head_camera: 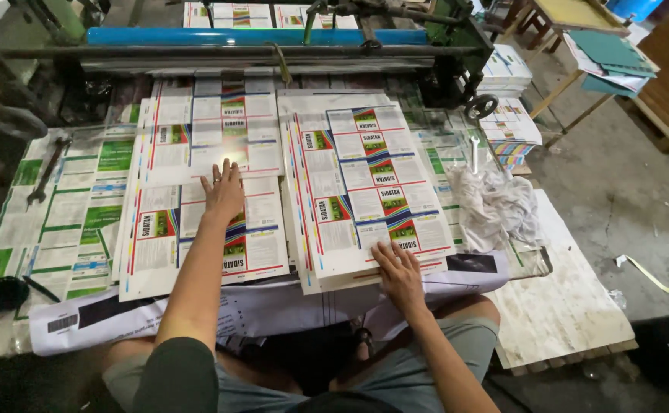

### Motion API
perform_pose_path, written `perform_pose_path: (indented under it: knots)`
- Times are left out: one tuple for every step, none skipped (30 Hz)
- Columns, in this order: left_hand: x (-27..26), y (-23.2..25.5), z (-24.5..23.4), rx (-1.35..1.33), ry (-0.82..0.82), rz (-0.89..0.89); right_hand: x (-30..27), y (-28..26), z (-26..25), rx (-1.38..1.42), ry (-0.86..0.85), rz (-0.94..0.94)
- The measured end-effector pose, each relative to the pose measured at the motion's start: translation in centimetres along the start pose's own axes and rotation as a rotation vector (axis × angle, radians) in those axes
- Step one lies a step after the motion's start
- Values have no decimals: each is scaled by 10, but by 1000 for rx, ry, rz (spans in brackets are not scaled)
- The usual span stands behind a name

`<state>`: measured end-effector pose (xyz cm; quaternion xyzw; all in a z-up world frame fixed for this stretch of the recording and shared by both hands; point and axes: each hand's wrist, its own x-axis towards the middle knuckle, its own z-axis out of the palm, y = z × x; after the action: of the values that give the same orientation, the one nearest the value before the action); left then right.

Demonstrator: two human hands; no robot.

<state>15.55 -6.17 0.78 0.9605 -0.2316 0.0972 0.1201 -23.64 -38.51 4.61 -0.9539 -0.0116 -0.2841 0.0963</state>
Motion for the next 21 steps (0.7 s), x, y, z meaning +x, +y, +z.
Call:
perform_pose_path:
  knots:
    - [-8,4,5,-3,-4,-12,6,-1,-4,3,-10,-7]
    - [-15,8,9,-29,55,-49,12,-3,-7,-89,-25,32]
    - [-26,11,14,-53,113,-89,17,-5,-10,-180,-42,70]
    - [-50,21,7,-55,107,-103,19,-14,-19,-175,-54,61]
    - [-71,30,-2,-48,129,-80,23,-23,-26,-121,66,115]
    - [-92,39,-11,-41,151,-57,28,-32,-33,-64,185,171]
    - [-116,43,-26,-35,151,-70,19,-28,-20,-55,181,162]
    - [-139,48,-41,-25,144,-70,11,-24,-7,-87,135,160]
    - [-166,53,-56,-16,130,-72,-1,-22,6,-118,84,159]
    - [-189,49,-59,-10,124,-86,-8,-20,12,-107,74,152]
    - [-203,47,-63,-48,161,-60,-7,-13,20,-151,42,148]
    - [-217,45,-68,-85,200,-34,-6,-6,27,-196,11,145]
    - [-221,38,-69,-82,207,-43,3,-1,29,-192,13,133]
    - [-226,31,-70,-123,133,2,12,4,32,-179,-15,153]
    - [-241,27,-68,-169,42,47,8,7,31,-168,-57,181]
    - [-246,26,-68,-171,33,38,19,12,32,-165,-69,178]
    - [-243,23,-70,-153,26,81,36,17,35,-151,-68,183]
    - [-240,20,-72,-136,19,123,54,22,37,-136,-66,187]
    - [-240,19,-71,-133,19,120,65,29,43,-133,-67,185]
    - [-240,18,-69,-154,-3,96,76,35,48,-116,-82,198]
    - [-240,18,-67,-176,-29,73,85,43,54,-100,-100,214]
